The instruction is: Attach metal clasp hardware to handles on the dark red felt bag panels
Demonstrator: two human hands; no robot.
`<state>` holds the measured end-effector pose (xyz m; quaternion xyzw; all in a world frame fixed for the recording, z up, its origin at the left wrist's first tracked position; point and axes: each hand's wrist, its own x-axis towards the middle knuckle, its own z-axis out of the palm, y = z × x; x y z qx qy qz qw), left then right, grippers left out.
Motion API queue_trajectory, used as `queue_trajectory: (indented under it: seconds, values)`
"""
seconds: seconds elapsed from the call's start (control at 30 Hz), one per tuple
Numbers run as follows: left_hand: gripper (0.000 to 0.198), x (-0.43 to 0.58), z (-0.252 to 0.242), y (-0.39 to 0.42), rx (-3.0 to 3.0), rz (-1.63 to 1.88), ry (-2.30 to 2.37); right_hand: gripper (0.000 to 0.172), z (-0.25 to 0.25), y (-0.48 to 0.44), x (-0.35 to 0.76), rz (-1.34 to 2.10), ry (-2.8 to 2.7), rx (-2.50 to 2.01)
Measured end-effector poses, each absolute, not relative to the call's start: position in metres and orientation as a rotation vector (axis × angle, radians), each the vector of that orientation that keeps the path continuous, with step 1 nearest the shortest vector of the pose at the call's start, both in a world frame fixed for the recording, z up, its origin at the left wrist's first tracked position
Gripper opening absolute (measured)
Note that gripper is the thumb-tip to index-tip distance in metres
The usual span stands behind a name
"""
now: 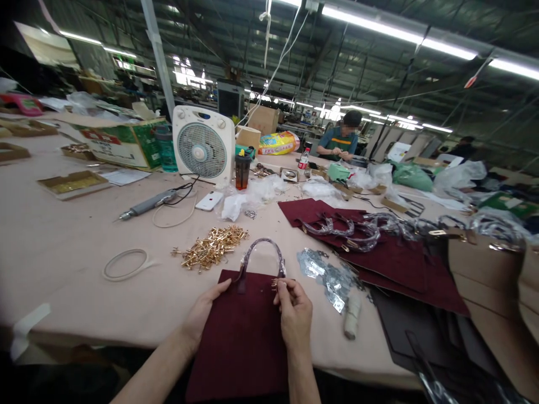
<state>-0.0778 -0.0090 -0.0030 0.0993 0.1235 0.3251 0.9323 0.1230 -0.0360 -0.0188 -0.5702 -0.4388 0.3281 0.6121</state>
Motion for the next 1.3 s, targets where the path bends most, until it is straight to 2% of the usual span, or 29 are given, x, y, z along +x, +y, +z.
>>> queue_trajectory:
  seconds: [0.5,0.73,0.97,1.3]
  values:
    - [0.051,-0.079,-0.007,-0.012,0.154,0.704,0.209,0.034,-0.014,-0.037,0.121,0.81,-1.164,-1.353]
    - [0.051,-0.081,-0.012,-0.011,0.143,0.702,0.262,0.032,-0.017,-0.04,0.12,0.718,-1.296,-1.402]
    - [0.054,-0.081,-0.015,-0.01,0.126,0.694,0.262,0.02,-0.016,-0.043,0.133,0.538,-1.647,-1.236]
    - [0.052,-0.079,-0.008,-0.01,0.111,0.69,0.292,0.021,-0.017,-0.042,0.133,0.439,-1.662,-1.261]
